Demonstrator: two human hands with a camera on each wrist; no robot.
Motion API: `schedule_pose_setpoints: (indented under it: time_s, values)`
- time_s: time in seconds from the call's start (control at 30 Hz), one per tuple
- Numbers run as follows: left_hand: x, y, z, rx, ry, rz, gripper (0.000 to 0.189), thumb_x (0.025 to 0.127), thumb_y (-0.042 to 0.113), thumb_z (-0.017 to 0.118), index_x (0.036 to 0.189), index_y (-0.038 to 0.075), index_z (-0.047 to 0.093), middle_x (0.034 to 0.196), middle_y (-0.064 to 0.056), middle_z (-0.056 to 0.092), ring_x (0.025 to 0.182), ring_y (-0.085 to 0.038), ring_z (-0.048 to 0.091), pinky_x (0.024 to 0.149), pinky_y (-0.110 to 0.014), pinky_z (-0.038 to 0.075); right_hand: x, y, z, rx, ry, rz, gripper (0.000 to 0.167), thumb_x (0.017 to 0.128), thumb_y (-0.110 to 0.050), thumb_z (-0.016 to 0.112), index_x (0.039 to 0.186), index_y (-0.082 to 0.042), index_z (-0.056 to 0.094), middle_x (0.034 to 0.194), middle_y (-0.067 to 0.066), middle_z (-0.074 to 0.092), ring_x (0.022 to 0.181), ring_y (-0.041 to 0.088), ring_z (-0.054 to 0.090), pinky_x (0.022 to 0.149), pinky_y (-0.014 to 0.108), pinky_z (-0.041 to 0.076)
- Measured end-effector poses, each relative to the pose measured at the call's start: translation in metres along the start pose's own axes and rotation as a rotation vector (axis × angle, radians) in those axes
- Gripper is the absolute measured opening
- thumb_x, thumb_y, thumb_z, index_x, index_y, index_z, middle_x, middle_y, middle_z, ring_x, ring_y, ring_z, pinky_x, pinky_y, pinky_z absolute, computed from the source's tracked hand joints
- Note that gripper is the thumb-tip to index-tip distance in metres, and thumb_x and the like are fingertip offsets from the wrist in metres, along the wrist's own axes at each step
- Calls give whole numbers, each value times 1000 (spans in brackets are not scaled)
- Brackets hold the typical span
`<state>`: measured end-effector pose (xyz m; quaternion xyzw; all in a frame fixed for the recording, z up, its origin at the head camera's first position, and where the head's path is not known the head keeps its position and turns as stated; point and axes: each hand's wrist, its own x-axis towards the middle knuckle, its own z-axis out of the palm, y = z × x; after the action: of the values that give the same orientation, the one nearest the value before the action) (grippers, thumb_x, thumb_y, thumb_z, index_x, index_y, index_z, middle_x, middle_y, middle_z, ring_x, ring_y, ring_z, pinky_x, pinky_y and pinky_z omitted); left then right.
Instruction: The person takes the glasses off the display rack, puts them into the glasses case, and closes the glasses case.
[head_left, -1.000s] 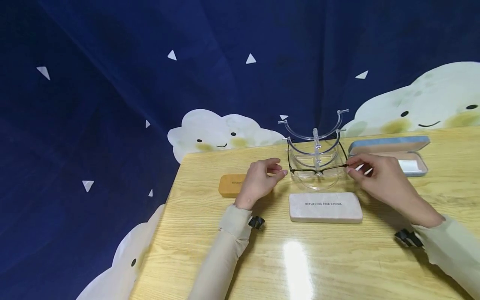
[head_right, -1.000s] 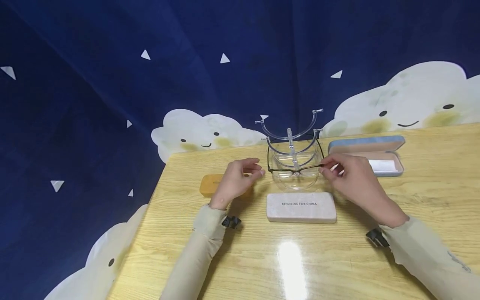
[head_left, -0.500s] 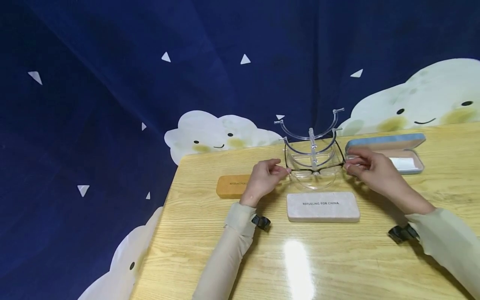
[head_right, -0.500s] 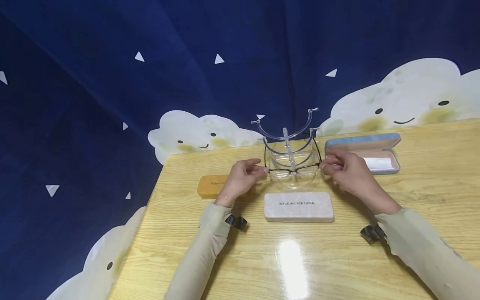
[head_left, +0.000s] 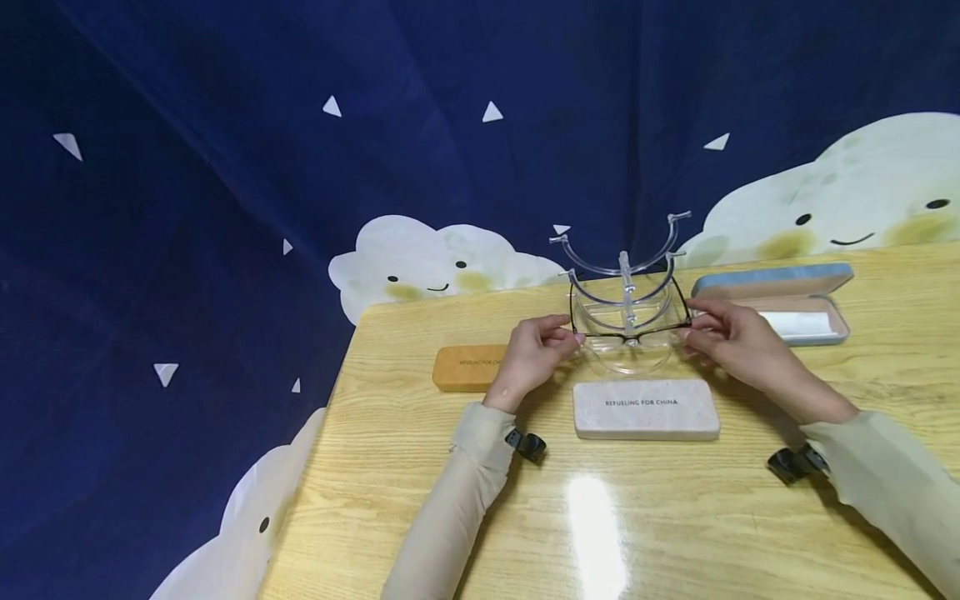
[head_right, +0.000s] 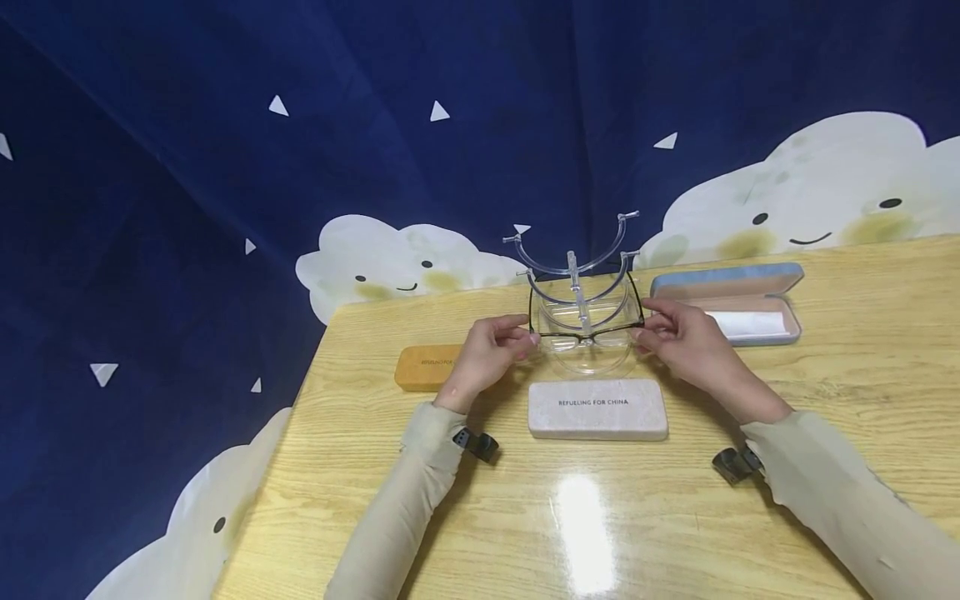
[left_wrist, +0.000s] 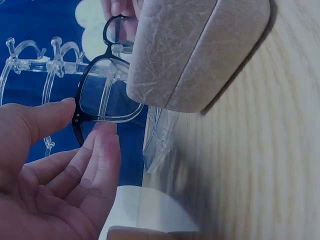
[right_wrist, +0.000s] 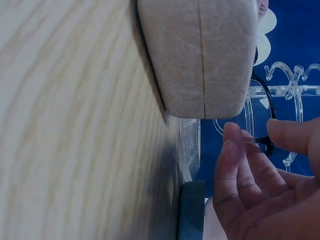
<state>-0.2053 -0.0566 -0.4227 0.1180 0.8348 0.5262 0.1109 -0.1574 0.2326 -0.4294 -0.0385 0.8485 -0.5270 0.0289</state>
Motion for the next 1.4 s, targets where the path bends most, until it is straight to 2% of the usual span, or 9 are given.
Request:
schedule_pose_setpoints:
  time_s: [0.13, 0.27, 0.5, 0.7, 0.83, 0.97, 1.07, 1.3, 1.4]
  values:
    - [1, 1, 0, -19, 1, 13, 46, 98, 13, 73, 140, -4, 62, 110, -20, 78, 93, -32, 77, 63, -16, 52, 0, -1, 0, 23, 1, -10, 63, 105, -12, 62, 154, 16, 33, 89, -26, 73, 75, 0, 73, 60, 28, 60]
    - [1, 3, -1, -44, -2, 22, 47, 98, 12, 73, 139, -6, 61, 109, -22, 78, 91, -31, 76, 69, -21, 59, 0, -4, -3, 13, 8, -18, 62, 105, -11, 61, 153, 17, 33, 85, -24, 74, 72, 2, 73, 57, 28, 58]
    - [0, 11, -5, -151, 0, 26, 48, 96, 7, 73, 141, -7, 60, 105, -27, 78, 98, -50, 74, 76, -30, 66, -4, -13, -10, 23, -16, 2, 64, 105, -12, 62, 154, 16, 32, 92, -19, 79, 77, -2, 74, 65, 24, 61]
    - [-5, 19, -10, -160, -32, 12, 50, 96, 5, 74, 141, -8, 59, 106, -30, 76, 102, -52, 72, 83, -38, 66, -9, -19, -17, 72, -59, 47, 64, 106, -16, 62, 154, 16, 34, 97, -24, 77, 82, -3, 75, 71, 22, 63]
    - [-10, 23, -16, -157, -67, 3, 53, 95, 7, 76, 143, -7, 58, 109, -28, 76, 105, -51, 72, 87, -42, 65, -13, -25, -21, 111, -88, 49, 66, 106, -15, 62, 154, 16, 31, 96, -27, 76, 82, -1, 76, 72, 25, 63]
    - [-15, 28, -23, -125, -85, 23, 54, 95, 9, 76, 144, -4, 58, 109, -26, 76, 104, -49, 73, 82, -31, 65, -17, -33, -23, 83, -97, 42, 68, 106, -17, 63, 156, 15, 29, 96, -26, 76, 80, 0, 76, 73, 24, 63]
    - [-17, 31, -26, -102, -90, 47, 53, 95, 10, 77, 143, -3, 60, 109, -25, 77, 96, -41, 77, 77, -24, 63, -20, -39, -25, 62, -94, 40, 69, 106, -17, 63, 156, 15, 28, 94, -27, 76, 79, -1, 76, 71, 22, 62]
    - [-23, 40, -30, -109, -101, 44, 51, 94, 9, 77, 141, -4, 61, 108, -25, 78, 90, -34, 79, 82, -27, 65, -29, -49, -29, 7, -91, 28, 67, 106, -18, 62, 157, 13, 31, 95, -31, 75, 82, -2, 76, 70, 22, 61]
    - [-29, 47, -33, -78, -93, 60, 49, 94, 10, 78, 139, -2, 64, 106, -23, 79, 80, -22, 78, 80, -27, 65, -34, -54, -31, -6, -88, 31, 67, 107, -23, 62, 158, 8, 33, 99, -30, 75, 83, -2, 76, 70, 23, 61]
